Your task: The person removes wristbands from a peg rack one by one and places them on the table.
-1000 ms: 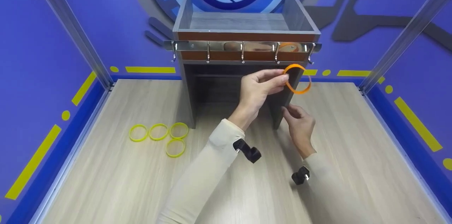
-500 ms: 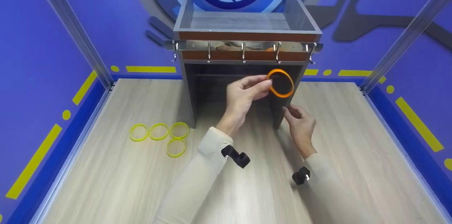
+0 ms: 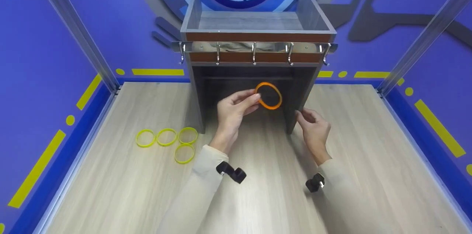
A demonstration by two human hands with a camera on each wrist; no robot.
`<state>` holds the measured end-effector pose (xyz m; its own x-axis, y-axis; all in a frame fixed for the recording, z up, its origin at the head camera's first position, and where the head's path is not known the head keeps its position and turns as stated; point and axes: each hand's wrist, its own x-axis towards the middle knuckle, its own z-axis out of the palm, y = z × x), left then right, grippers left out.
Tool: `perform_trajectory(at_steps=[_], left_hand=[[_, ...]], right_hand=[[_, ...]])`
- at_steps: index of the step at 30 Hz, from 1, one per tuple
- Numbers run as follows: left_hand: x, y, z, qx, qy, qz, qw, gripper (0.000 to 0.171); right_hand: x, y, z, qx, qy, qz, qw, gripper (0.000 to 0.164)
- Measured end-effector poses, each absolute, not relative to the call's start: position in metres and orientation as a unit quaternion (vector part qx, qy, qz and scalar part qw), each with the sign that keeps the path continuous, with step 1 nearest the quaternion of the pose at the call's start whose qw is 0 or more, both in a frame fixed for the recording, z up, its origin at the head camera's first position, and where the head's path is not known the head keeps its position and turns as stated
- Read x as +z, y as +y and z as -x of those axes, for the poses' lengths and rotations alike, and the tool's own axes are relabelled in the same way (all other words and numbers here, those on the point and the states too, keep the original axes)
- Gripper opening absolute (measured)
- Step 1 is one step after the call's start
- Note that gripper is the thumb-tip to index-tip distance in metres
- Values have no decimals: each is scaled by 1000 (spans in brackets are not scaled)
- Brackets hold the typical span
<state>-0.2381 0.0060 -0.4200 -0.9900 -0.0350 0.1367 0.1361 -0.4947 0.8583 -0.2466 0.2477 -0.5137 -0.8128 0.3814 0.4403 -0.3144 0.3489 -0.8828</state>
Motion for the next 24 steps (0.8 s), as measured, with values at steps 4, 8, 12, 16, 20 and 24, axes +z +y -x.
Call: perform_trajectory(at_steps=[4,8,12,16,20,24], left_hand=[[-432,-7,235,-863,-501,28,53,25],[-446,-19,233,-864,-500,5,56,30],[-459,-34,228,-861,-504,-15,63,28],[-472,-50,222,-856,-511,-38,72,26],[-483,-68,216,-851,-516,-65,78,27],[-492,-84,211,-842,-525,-86,87,27]], right_hand=[[-498,242,236,576,-761,15,298,16],[-494,241,233,570,-769,19,290,17],[-495,240,233,570,-768,17,292,16],[-498,241,233,573,-768,20,285,17],[-500,242,233,577,-766,25,281,17],[-498,242,234,579,-763,21,287,17]])
